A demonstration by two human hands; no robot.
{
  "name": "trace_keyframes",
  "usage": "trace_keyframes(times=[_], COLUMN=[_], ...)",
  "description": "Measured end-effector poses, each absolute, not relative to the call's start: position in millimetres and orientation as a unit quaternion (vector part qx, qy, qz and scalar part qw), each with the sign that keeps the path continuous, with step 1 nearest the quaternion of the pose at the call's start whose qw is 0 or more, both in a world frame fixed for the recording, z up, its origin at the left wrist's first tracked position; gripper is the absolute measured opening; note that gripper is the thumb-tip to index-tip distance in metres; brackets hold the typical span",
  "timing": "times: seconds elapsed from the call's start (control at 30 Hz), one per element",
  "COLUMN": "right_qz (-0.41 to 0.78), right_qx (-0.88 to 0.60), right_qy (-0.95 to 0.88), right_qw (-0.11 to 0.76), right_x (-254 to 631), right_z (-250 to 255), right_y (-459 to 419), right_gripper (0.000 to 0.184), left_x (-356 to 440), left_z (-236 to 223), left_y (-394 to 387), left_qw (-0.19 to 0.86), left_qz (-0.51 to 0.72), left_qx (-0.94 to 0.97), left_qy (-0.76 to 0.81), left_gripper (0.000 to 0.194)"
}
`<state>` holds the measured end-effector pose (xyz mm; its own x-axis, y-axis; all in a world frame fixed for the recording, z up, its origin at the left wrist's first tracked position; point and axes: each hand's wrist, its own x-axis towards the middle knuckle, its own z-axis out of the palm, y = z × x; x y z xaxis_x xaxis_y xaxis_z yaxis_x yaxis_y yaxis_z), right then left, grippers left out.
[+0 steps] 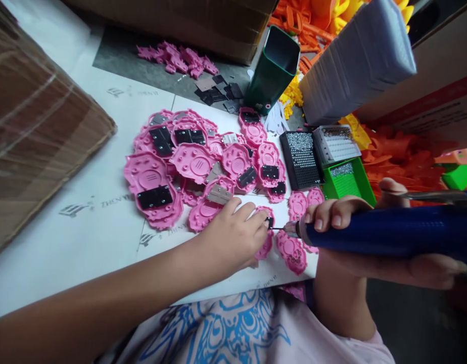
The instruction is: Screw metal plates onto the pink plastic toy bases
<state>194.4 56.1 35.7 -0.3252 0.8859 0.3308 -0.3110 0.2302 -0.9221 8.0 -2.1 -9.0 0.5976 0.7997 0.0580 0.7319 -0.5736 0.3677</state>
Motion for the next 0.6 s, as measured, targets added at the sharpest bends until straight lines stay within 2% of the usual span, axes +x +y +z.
trace_keyframes(times=[0.27, 0.6], right_qz=[0.568, 0.560], right_qx=[-0.266, -0.264], right_qy=[-0.582, -0.559], right_qw=[0.517, 0.551], right_x=[201.6, 190.5], right_z=[32.9, 32.9], right_y=[53.9, 50.8], right_gripper=[0.060, 0.058], left_x=[8.2, 9.6], left_z=[-9.9, -12.6], left_y=[-3.4, -3.6], left_qw=[0.150, 0.148], left_qz=[0.112, 0.113], left_qx=[0.881, 0.880], left_qy=[0.435, 0.438], left_gripper=[0.053, 0.054])
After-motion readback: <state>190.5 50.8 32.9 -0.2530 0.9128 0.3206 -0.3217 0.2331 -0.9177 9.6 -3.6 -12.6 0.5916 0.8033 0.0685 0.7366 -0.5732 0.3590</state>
